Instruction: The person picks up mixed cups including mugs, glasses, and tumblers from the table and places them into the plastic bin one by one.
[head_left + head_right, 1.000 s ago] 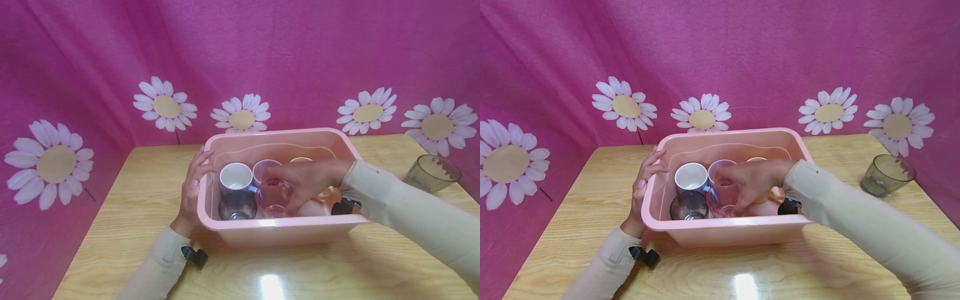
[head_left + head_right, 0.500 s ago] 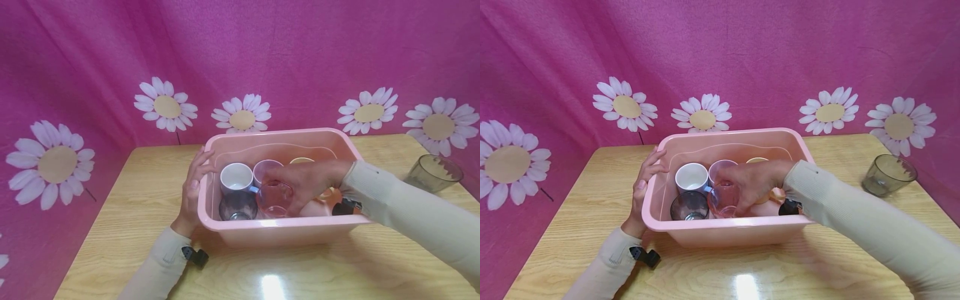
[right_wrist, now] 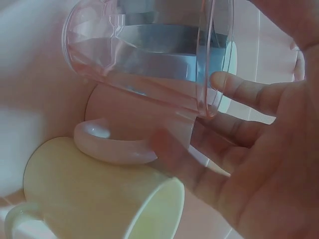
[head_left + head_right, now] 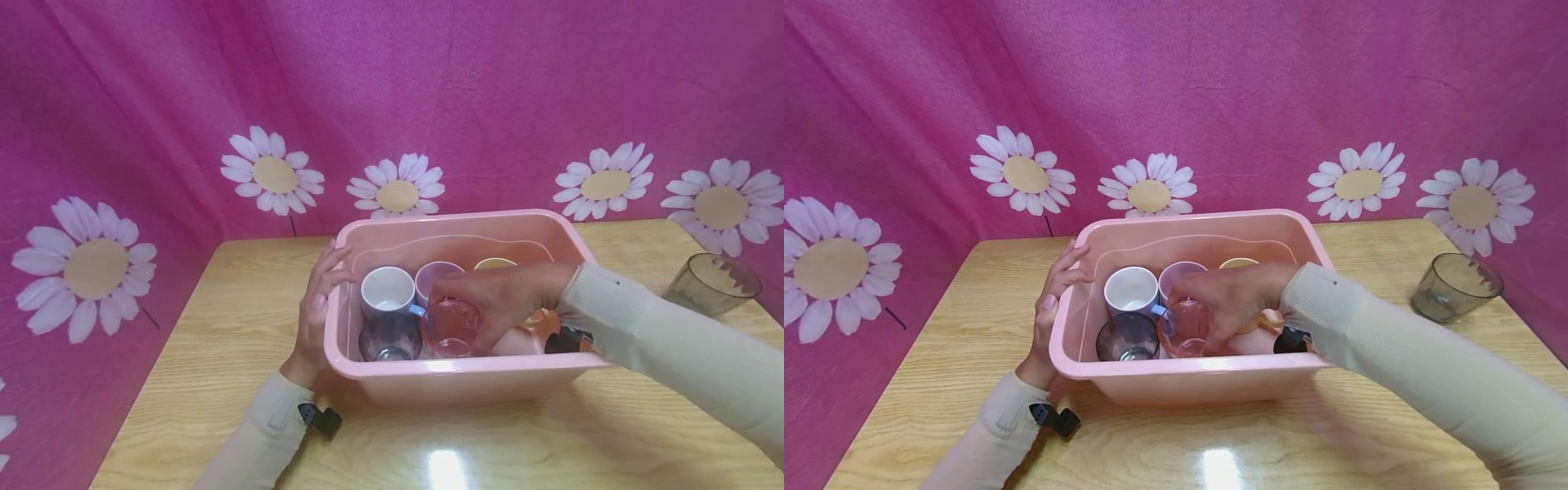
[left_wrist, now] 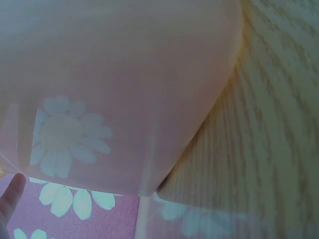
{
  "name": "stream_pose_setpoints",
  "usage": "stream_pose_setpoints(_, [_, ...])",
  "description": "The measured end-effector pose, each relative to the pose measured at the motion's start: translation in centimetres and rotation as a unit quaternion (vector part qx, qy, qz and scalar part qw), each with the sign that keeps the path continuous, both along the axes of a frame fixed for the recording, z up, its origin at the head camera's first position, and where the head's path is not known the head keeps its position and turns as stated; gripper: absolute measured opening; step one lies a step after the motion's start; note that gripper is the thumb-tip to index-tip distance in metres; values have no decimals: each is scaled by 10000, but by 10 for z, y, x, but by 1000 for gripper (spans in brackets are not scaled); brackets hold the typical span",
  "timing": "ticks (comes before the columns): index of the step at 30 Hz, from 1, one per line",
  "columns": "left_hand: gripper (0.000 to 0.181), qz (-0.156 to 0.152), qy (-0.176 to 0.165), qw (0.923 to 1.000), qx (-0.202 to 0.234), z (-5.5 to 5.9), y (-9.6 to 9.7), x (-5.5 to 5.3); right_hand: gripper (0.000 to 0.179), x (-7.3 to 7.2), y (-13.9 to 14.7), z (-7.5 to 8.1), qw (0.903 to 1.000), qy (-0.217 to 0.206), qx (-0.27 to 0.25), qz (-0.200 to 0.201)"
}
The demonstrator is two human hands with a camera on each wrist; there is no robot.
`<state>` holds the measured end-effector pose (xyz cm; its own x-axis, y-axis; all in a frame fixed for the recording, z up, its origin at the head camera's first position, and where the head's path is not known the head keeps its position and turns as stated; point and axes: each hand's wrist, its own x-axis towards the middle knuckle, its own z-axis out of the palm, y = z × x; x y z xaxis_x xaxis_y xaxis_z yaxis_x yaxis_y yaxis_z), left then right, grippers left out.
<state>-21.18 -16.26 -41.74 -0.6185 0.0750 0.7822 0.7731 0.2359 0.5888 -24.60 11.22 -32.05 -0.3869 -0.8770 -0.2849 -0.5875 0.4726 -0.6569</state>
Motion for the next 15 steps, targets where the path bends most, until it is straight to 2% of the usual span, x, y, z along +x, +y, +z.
stream_pose_setpoints(6, [43,-6,68,10000,22,0,0,0,64,0,-1,0,9993,359,21,55])
stream_pose_setpoints(15, [43,-21,-21,10000,26,1,0,1,65,-2,-1,-2,9909,1286,-136,385])
